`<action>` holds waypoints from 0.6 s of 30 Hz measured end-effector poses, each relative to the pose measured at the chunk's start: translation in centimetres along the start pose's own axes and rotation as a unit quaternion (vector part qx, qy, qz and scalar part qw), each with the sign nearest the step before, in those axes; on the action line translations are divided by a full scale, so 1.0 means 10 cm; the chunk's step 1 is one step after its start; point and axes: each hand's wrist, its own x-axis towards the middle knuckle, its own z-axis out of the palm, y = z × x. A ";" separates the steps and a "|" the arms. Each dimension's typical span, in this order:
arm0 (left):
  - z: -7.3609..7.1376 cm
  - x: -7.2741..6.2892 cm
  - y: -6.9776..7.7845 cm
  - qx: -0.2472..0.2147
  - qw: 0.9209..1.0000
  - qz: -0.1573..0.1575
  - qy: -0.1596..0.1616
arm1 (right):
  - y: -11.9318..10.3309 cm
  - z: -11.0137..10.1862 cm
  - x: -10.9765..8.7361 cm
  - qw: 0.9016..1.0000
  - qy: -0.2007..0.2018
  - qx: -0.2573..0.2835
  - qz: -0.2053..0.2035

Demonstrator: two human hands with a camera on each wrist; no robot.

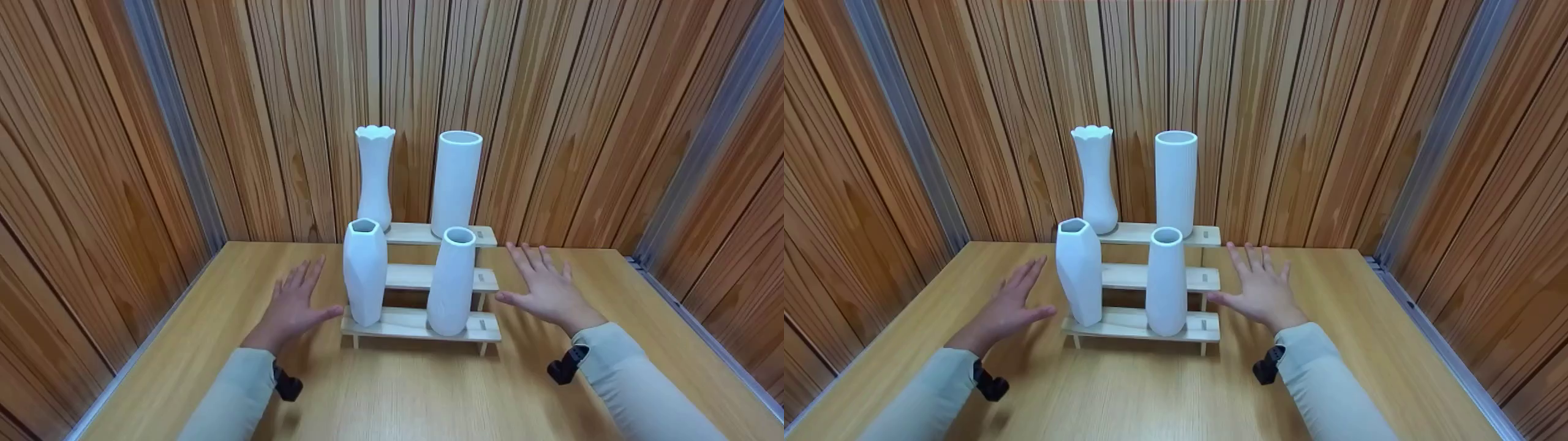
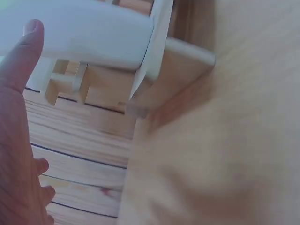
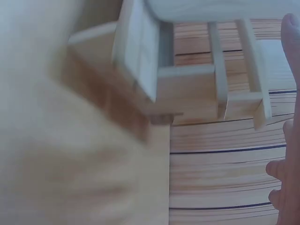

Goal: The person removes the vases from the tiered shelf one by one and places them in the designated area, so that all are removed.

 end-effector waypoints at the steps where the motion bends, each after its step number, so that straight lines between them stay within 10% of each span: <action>1: 0.05 -0.01 0.01 -0.024 1.000 -0.007 0.002 | -0.01 0.01 0.00 1.000 0.004 0.008 0.001; 11: 0.47 -0.06 0.09 -0.254 0.965 -0.067 0.022 | -0.16 0.17 -0.03 0.987 0.085 0.138 0.006; 18: 0.60 -0.05 0.12 -0.354 0.932 -0.069 0.044 | -0.32 0.33 -0.12 0.949 0.172 0.264 0.000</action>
